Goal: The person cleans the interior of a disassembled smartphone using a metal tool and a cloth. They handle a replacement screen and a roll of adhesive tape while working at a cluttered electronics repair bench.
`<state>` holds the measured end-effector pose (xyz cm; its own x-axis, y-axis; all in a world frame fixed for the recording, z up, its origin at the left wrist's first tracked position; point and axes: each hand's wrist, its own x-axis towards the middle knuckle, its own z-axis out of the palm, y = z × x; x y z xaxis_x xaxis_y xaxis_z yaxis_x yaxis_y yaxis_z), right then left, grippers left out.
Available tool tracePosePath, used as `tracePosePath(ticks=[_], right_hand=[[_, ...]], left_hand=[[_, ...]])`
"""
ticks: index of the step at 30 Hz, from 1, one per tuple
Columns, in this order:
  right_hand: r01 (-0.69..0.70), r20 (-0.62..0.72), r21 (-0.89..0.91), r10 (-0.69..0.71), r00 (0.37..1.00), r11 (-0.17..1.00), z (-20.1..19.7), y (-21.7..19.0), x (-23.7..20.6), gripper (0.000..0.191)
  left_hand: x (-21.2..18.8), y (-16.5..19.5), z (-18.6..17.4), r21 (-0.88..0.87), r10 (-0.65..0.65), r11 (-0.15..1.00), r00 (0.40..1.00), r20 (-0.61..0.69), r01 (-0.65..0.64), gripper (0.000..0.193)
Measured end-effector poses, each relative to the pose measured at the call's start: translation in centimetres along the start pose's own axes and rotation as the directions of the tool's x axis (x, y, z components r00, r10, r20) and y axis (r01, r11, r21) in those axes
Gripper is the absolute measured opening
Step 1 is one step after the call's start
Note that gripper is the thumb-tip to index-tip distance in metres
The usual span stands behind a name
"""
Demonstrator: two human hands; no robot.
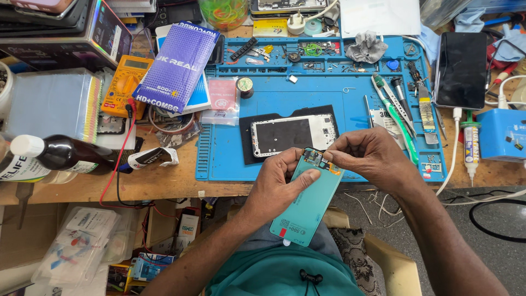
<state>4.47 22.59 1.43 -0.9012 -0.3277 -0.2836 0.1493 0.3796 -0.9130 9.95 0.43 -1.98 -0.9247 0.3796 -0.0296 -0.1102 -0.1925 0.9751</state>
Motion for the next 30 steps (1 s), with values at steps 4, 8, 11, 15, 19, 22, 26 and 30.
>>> tracePosePath(ticks=[4,8,11,15,19,22,26,30], right_hand=[[0.004,-0.019,-0.029,-0.004,1.0,1.0,0.3,-0.4,-0.3,0.015],[0.065,-0.029,-0.131,-0.07,0.997,0.989,0.5,-0.6,-0.5,0.014],[0.066,-0.02,-0.153,-0.069,0.997,0.986,0.6,-0.4,-0.7,0.014],[0.055,-0.051,-0.099,-0.06,0.997,0.994,0.9,0.2,-1.0,0.017],[0.032,-0.113,0.02,-0.029,0.993,0.999,1.8,1.1,-1.7,0.02],[0.021,-0.113,0.158,-0.003,0.994,0.987,2.5,1.6,-2.2,0.019],[0.03,-0.111,0.265,0.0,0.994,0.964,3.0,1.9,-2.5,0.019],[0.045,-0.131,0.241,-0.013,0.991,0.969,3.2,1.8,-2.7,0.018]], left_hand=[[0.2,-0.3,0.0,0.047,0.01,0.999,0.999,-0.048,-0.008,0.031],[0.3,-0.4,0.0,0.06,0.023,0.998,0.997,-0.068,-0.019,0.029],[0.3,-0.3,0.0,0.095,0.051,0.995,0.996,-0.079,-0.043,0.027],[0.1,0.1,0.0,0.09,0.054,0.995,0.995,-0.087,-0.047,0.025],[-0.1,0.8,0.1,0.14,0.092,0.987,0.989,-0.113,-0.076,0.024],[-0.2,1.2,0.1,0.189,0.111,0.978,0.987,-0.116,-0.088,0.023],[-0.3,1.0,0.1,0.168,0.115,0.981,0.987,-0.112,-0.095,0.024],[-0.3,0.4,0.2,0.162,0.115,0.982,0.985,-0.129,-0.094,0.029]])
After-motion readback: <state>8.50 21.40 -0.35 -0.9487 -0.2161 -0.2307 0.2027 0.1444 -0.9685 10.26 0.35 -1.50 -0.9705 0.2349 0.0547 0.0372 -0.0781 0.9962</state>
